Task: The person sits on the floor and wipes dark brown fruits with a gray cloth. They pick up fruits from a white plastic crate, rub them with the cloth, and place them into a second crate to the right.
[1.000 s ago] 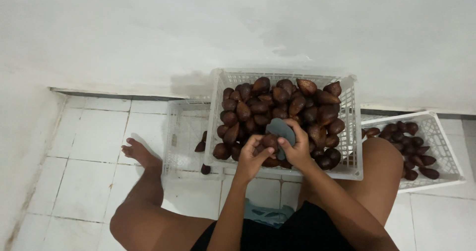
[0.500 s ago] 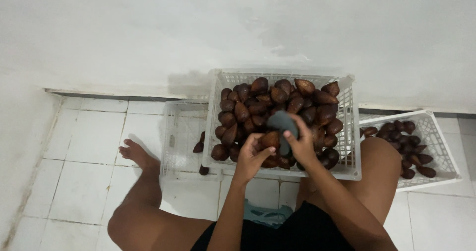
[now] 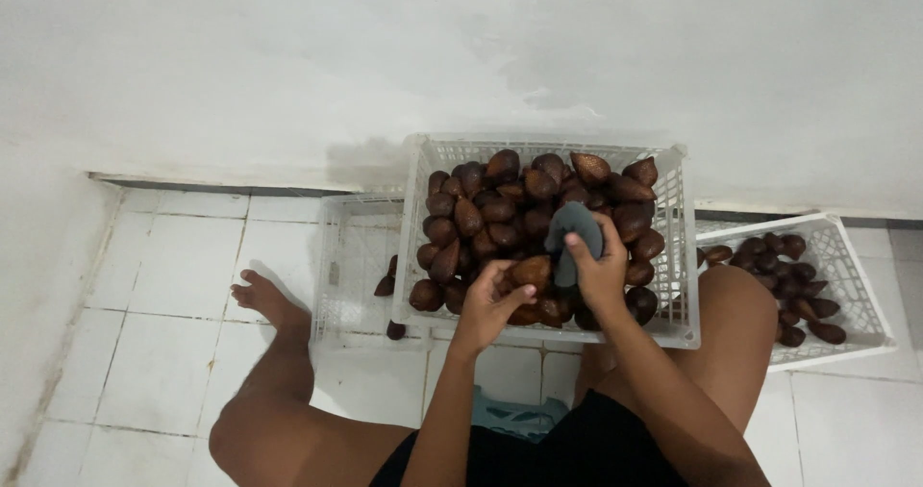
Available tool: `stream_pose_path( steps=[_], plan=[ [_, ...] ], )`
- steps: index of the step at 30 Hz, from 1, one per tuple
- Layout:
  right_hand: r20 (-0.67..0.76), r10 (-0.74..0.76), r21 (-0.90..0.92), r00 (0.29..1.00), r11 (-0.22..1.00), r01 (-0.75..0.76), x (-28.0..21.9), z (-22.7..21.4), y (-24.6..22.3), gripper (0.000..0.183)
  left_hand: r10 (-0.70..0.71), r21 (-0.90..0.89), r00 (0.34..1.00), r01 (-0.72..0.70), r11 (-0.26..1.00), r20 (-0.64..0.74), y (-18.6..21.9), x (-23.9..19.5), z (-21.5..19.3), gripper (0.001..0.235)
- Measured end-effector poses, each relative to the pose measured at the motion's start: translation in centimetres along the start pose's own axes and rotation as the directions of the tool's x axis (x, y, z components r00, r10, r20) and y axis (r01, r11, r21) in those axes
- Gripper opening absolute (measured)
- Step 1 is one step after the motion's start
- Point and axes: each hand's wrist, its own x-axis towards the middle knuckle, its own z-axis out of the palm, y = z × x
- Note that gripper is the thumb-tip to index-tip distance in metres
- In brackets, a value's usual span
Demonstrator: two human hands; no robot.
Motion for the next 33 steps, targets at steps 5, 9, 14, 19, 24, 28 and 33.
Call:
stream_pose_path(
  steps=[5,9,14,19,24,28,33],
  plan=[
    [0.218,0.047,0.139,0.975,0.987,-0.078,-0.8,0.8,-0.2,0.043,-0.032,0.038,0.999,0.031,0.999,0.036,0.5,-0.2,0.4,0.035],
    [0.406,0.054,0.296,0.912,0.937,-0.187,-0.8,1.1,1.2,0.040,-0.064,0.150,0.994,0.050,0.987,0.093,1.0,-0.6,0.1,0.036],
    [0.319,0.207,0.377,0.925,0.868,-0.324,-1.5,1.4,-3.1,0.038,-0.039,0.209,0.995,0.018,0.978,0.096,2.4,-0.8,1.2,0.039],
    [0.305,0.315,0.568,0.899,0.697,-0.437,-0.1,1.0,-3.2,0.055,-0.058,0.200,0.995,0.042,0.979,0.078,1.9,-0.5,0.6,0.039],
    [0.273,0.526,0.624,0.806,0.541,-0.564,1.0,0.8,-3.7,0.060,-0.006,-0.163,1.000,0.008,0.987,0.014,1.8,-0.4,0.7,0.045],
    [0.234,0.582,0.509,0.778,0.609,-0.609,-0.1,1.6,-3.4,0.060,0.061,-0.181,0.995,-0.074,0.981,-0.077,-0.9,0.3,-0.5,0.038],
    [0.369,0.444,0.325,0.817,0.762,-0.561,-2.1,3.1,-3.4,0.076,0.145,-0.049,0.978,-0.154,0.987,-0.153,-0.4,-0.3,0.1,0.036]
  ],
)
